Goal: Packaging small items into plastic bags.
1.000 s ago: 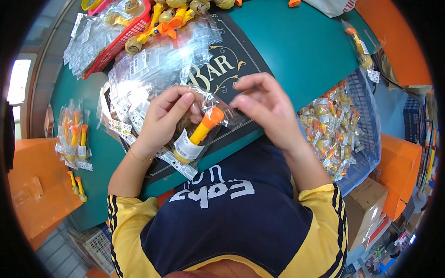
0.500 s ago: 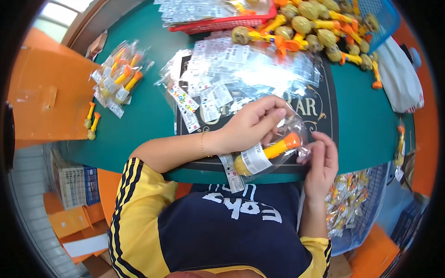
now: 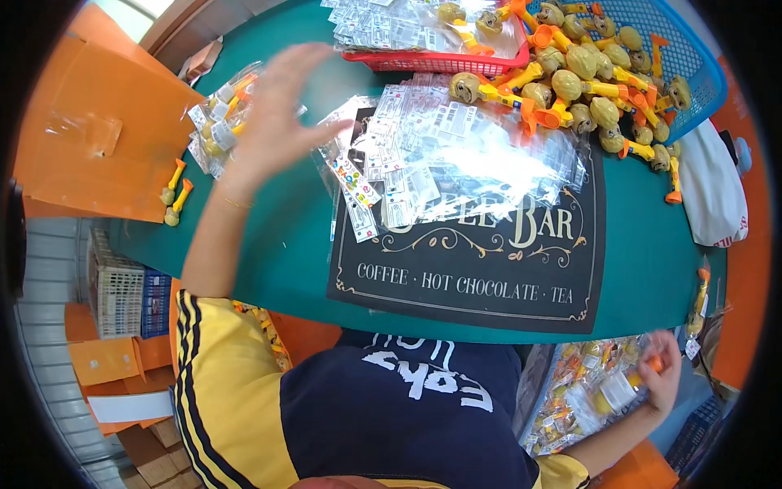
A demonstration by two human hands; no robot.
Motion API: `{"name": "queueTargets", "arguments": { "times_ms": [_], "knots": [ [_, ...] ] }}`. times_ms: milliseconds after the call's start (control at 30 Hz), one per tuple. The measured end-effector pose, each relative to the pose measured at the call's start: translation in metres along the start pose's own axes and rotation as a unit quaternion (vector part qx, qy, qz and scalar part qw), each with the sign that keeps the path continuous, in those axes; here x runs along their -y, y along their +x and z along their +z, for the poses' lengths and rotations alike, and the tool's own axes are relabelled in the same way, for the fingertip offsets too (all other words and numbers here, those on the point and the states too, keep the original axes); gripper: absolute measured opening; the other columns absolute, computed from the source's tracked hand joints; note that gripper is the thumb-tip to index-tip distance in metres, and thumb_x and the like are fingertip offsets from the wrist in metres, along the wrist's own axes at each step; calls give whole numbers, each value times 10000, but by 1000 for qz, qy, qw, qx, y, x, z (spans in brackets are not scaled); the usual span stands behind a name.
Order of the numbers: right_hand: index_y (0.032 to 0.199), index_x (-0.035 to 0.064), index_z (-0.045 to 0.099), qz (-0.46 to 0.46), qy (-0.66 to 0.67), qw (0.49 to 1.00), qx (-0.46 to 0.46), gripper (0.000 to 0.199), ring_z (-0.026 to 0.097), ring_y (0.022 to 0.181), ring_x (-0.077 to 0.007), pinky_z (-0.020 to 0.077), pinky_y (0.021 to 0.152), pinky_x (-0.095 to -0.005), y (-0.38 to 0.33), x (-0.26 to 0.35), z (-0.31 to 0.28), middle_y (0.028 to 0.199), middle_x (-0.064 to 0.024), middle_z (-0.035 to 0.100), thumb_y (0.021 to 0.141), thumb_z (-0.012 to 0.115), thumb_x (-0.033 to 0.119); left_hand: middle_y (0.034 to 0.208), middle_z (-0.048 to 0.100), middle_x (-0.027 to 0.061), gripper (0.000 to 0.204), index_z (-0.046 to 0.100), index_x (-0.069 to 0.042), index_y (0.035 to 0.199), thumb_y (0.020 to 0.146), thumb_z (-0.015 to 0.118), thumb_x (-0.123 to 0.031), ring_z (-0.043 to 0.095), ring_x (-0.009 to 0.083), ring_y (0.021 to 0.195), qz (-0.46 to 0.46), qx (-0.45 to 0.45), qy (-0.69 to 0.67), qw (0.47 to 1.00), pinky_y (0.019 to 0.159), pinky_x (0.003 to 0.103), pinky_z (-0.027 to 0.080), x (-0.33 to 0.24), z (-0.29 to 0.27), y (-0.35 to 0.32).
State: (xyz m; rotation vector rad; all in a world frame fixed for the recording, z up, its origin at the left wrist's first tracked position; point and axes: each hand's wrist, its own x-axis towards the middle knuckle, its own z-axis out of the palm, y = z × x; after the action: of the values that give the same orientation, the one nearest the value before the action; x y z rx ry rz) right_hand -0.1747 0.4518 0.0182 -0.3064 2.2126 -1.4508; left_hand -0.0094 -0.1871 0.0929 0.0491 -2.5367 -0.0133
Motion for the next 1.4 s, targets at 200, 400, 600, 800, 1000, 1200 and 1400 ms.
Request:
{"name": "queueTargets", "arguments": {
  "times_ms": [200,400,600,800,1000,1200,1400],
  "knots": [
    [1012,34,571,296,-126,947,-15,411,558,496,-167,436,445,-294,8,-171,-111,754,-66,629,637,740,57,1399,460,137,867,486,-91,1350,751,585,-709,372,319,1331,-271,27,213,939,1099,484,274,223,-38,-54],
    [1306,-7,469,167,-466,854,-161,793,649,907,-296,526,790,-410,13,-379,-85,1087,-164,652,620,846,117,1526,313,66,928,413,-182,1431,761,390,-824,201,314,1427,-459,193,172,850,1109,631,90,271,12,-52],
    [1248,-13,558,254,-445,857,49,734,576,1131,-359,471,943,-408,23,-277,-21,1262,-228,567,643,850,280,1463,405,119,920,471,-168,1396,758,379,-823,335,335,1370,-501,286,81,813,1121,528,193,283,17,-51],
    [980,56,725,185,-325,868,327,443,694,843,-238,542,763,-324,27,-33,97,904,-101,723,701,800,392,1336,547,150,905,578,-99,1297,756,415,-806,508,325,1245,-496,310,93,806,1049,401,366,254,15,-66],
    [981,77,724,-76,-229,807,539,273,696,799,-227,537,700,-309,16,131,176,921,-84,719,776,772,251,1278,574,199,780,585,-32,1260,847,441,-678,569,329,1163,-500,339,133,786,987,369,429,134,1,-53],
    [921,85,683,-367,-224,817,386,150,649,828,-261,513,723,-364,46,150,240,909,-74,685,806,719,174,1270,582,188,805,589,-42,1261,842,419,-708,564,334,1163,-478,356,151,788,988,376,427,90,-7,-58],
    [971,82,664,-426,-254,755,429,174,634,880,-263,512,746,-365,65,144,283,940,-66,672,870,640,221,1291,580,139,665,513,-120,1343,880,490,-597,552,304,1183,-440,76,225,866,1012,419,399,60,-14,-63]
  ]
}}
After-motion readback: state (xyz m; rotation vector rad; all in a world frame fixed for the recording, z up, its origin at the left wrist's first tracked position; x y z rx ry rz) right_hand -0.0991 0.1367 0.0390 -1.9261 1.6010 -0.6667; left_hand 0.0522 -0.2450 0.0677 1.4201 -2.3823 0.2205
